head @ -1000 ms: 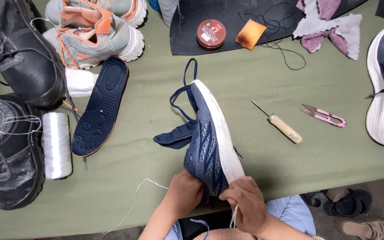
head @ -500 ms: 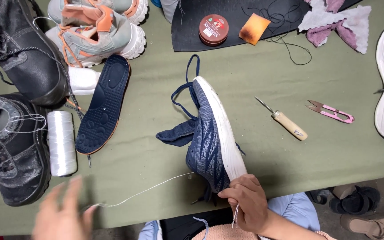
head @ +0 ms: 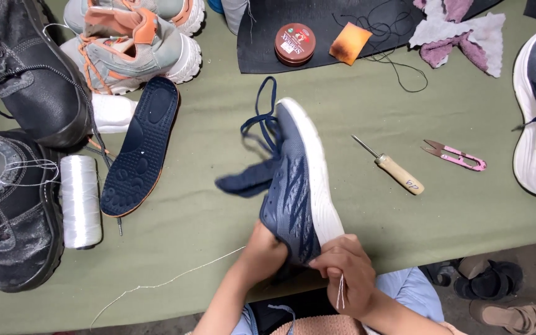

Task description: The person uses a needle and thread to stitch the sole of a blue sneaker. They repeatedly push the needle through the shoe's edge and pull the thread tight, occasionally adjusting the shoe's position on the table.

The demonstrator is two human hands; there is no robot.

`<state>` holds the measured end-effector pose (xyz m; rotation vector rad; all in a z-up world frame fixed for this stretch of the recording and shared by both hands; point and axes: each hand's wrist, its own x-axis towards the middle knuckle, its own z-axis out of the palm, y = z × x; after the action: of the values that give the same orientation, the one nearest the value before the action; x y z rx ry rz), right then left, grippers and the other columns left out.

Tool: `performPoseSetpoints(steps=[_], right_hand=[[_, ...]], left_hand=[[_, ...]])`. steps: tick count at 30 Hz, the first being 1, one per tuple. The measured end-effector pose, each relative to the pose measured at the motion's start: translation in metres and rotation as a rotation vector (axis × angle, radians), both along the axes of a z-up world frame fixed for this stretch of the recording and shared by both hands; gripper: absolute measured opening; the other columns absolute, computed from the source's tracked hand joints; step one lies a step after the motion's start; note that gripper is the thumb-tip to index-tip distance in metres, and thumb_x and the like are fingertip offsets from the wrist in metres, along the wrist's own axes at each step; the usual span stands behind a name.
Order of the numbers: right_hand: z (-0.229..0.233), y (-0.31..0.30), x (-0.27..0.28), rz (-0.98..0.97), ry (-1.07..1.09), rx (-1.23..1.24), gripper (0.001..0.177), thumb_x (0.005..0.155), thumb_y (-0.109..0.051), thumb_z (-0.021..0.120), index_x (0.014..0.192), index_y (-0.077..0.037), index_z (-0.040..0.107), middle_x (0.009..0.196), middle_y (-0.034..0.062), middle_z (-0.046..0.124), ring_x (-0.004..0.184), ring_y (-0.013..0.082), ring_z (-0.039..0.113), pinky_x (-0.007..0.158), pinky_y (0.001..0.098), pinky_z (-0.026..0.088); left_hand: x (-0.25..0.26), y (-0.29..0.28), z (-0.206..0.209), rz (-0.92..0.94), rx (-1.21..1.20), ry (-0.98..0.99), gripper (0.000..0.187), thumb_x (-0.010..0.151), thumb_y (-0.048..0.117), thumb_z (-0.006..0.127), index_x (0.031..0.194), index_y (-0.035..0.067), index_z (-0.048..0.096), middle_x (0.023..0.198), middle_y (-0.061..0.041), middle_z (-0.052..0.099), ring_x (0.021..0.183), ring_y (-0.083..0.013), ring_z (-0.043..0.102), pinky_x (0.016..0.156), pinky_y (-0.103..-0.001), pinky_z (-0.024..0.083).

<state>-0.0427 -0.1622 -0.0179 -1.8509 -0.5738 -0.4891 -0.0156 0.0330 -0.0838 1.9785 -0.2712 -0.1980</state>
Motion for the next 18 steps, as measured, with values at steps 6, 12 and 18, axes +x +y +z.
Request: performPoseSetpoints(steps=[6, 12, 18], right_hand=[[-0.005, 0.022, 0.012, -0.090, -0.078, 0.027, 0.041, 0.111, -0.025, 0.033, 0.087, -0.010, 0.063, 0.064, -0.0034, 0.054, 0.062, 0.0149, 0.058, 0.071, 0.0303, 0.043], [-0.022, 0.021, 0.004, -0.008, -0.169, -0.011, 0.041, 0.112, -0.025, 0.033, 0.099, -0.007, 0.068, 0.068, -0.0007, 0.061, 0.071, 0.0173, 0.064, 0.074, 0.0324, 0.047], [-0.035, 0.022, 0.001, -0.007, -0.246, -0.071, 0.039, 0.111, -0.025, 0.038, 0.099, -0.007, 0.071, 0.071, 0.0002, 0.065, 0.068, 0.0167, 0.064, 0.071, 0.0334, 0.043]], left_hand=[[0.007, 0.001, -0.010, -0.021, 0.021, 0.026, 0.015, 0.077, 0.001, 0.060, 0.070, 0.008, 0.048, 0.069, -0.006, 0.059, 0.068, -0.0219, 0.049, 0.065, -0.037, 0.042], [0.016, 0.007, -0.025, -0.033, 0.043, 0.057, 0.015, 0.078, 0.002, 0.059, 0.071, 0.008, 0.048, 0.069, -0.005, 0.058, 0.068, -0.0213, 0.048, 0.065, -0.037, 0.042], [0.024, 0.038, -0.102, -0.030, 0.066, 0.088, 0.014, 0.079, 0.002, 0.058, 0.071, 0.008, 0.048, 0.069, -0.005, 0.057, 0.068, -0.0206, 0.047, 0.065, -0.037, 0.042]])
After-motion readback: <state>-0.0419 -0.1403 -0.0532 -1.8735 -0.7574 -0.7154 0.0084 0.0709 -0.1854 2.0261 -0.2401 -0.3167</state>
